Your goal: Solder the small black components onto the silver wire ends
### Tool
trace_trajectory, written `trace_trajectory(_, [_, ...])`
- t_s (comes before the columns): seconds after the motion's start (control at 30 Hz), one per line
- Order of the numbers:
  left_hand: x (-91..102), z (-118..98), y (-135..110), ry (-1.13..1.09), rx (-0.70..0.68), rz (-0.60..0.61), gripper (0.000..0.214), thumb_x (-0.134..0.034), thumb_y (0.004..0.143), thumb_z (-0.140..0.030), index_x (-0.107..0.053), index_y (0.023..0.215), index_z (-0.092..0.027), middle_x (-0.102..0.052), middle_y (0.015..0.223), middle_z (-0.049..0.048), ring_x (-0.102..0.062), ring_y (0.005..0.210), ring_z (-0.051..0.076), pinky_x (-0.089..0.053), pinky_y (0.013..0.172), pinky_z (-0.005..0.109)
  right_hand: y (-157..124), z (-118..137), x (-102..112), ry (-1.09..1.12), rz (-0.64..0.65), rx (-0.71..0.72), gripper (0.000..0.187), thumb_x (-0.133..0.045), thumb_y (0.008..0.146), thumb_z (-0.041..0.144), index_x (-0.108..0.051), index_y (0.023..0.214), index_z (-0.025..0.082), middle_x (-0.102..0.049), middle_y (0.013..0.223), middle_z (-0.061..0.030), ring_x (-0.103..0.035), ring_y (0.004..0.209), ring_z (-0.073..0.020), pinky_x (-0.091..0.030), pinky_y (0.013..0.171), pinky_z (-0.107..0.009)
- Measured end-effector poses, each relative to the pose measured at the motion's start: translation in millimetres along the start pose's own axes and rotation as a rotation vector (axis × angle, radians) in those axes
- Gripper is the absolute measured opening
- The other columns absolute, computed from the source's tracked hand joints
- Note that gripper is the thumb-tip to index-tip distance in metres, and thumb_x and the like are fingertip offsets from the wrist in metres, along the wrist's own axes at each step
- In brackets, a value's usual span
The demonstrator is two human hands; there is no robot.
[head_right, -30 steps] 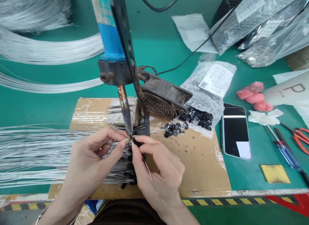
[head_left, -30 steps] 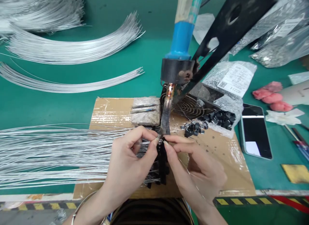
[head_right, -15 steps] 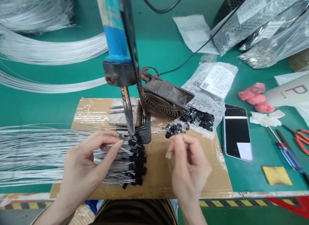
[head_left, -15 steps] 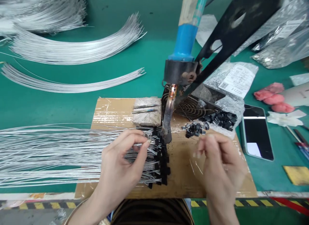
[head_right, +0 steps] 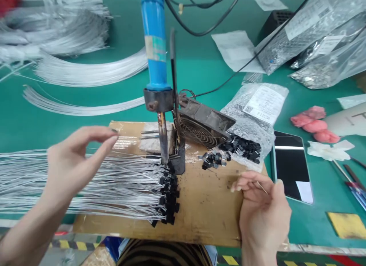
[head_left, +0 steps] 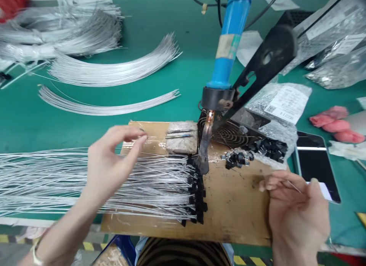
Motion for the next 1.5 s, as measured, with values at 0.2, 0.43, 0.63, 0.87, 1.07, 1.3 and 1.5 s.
trace_trajectory(0.2, [-35.3,54,104,0.212,-0.051,0.106,0.019,-0.075,0.089,-0.032,-0.077,0.103,-0.02,-0.073,0.102,0.0091,-0.065,0.092,0.027,-0.049,0.09,0.04,-5,-3,-4,-0.021,0.009,-0.013,0.044,-0.065,0.097,0.05,-0.078,0.072,0.015,-0.068,0.067,-0.0074,-0.059,0.056,-0.0203,-0.045,0.057,-0.039])
trace_trajectory(0.43, [-52.8,78,139,0.219,-0.052,0.093,0.015,-0.074,0.088,-0.034,-0.08,0.087,-0.02,-0.074,0.089,0.0076,-0.065,0.088,0.026,-0.048,0.089,0.039,-7,0,-7,-0.036,0.021,0.025,0.036,-0.075,0.093,0.044,-0.08,0.07,0.017,-0.072,0.072,-0.0107,-0.063,0.056,-0.0216,-0.049,0.053,-0.04])
trace_trajectory(0.63, [-31.0,77,126,0.155,-0.026,0.027,0.022,-0.07,0.091,-0.038,-0.085,0.094,-0.021,-0.084,0.1,0.0065,-0.073,0.098,0.028,-0.052,0.092,0.038,-9,4,-10,-0.098,0.04,0.065,0.035,-0.075,0.093,0.044,-0.08,0.07,0.018,-0.072,0.074,-0.0116,-0.063,0.058,-0.0224,-0.049,0.052,-0.04])
trace_trajectory(0.87, [-11.3,62,118,0.064,-0.033,-0.051,0.025,-0.067,0.093,-0.04,-0.085,0.096,-0.023,-0.086,0.103,0.0036,-0.078,0.101,0.026,-0.055,0.096,0.033,-8,-2,-8,-0.121,0.03,0.031,0.035,-0.078,0.092,0.044,-0.082,0.071,0.017,-0.073,0.072,-0.0106,-0.064,0.059,-0.0214,-0.048,0.056,-0.039])
trace_trajectory(1.07, [-4.3,51,113,-0.041,-0.025,-0.078,0.026,-0.067,0.092,-0.04,-0.085,0.095,-0.02,-0.086,0.1,0.0043,-0.078,0.094,0.023,-0.058,0.088,0.031,-10,-3,-10,-0.125,0.031,0.022,0.038,-0.078,0.091,0.047,-0.08,0.071,0.016,-0.072,0.07,-0.0091,-0.062,0.058,-0.0202,-0.048,0.055,-0.037])
trace_trajectory(1.3, [10.9,23,100,-0.049,-0.032,0.0,0.023,-0.069,0.091,-0.041,-0.083,0.085,-0.023,-0.072,0.068,0.0008,-0.063,0.065,0.019,-0.047,0.065,0.031,-10,-1,-8,-0.1,0.011,0.043,0.031,-0.085,0.087,0.042,-0.081,0.069,0.016,-0.073,0.071,-0.0098,-0.062,0.056,-0.0198,-0.049,0.052,-0.036])
trace_trajectory(1.5, [-1.5,6,51,-0.125,0.068,0.517,0.026,-0.076,0.082,-0.04,-0.081,0.067,-0.021,-0.055,0.052,-0.0006,-0.037,0.049,0.012,-0.026,0.048,0.027,-15,8,-11,-0.19,0.057,0.153,0.031,-0.078,0.093,0.039,-0.079,0.072,0.016,-0.072,0.069,-0.0069,-0.062,0.054,-0.018,-0.05,0.052,-0.033])
Point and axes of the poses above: each hand's wrist, its own y-axis towards the middle knuckle, its own x-axis out of the back of the hand, z = x × y, the point moved 10 cm from there along y, towards the middle knuckle
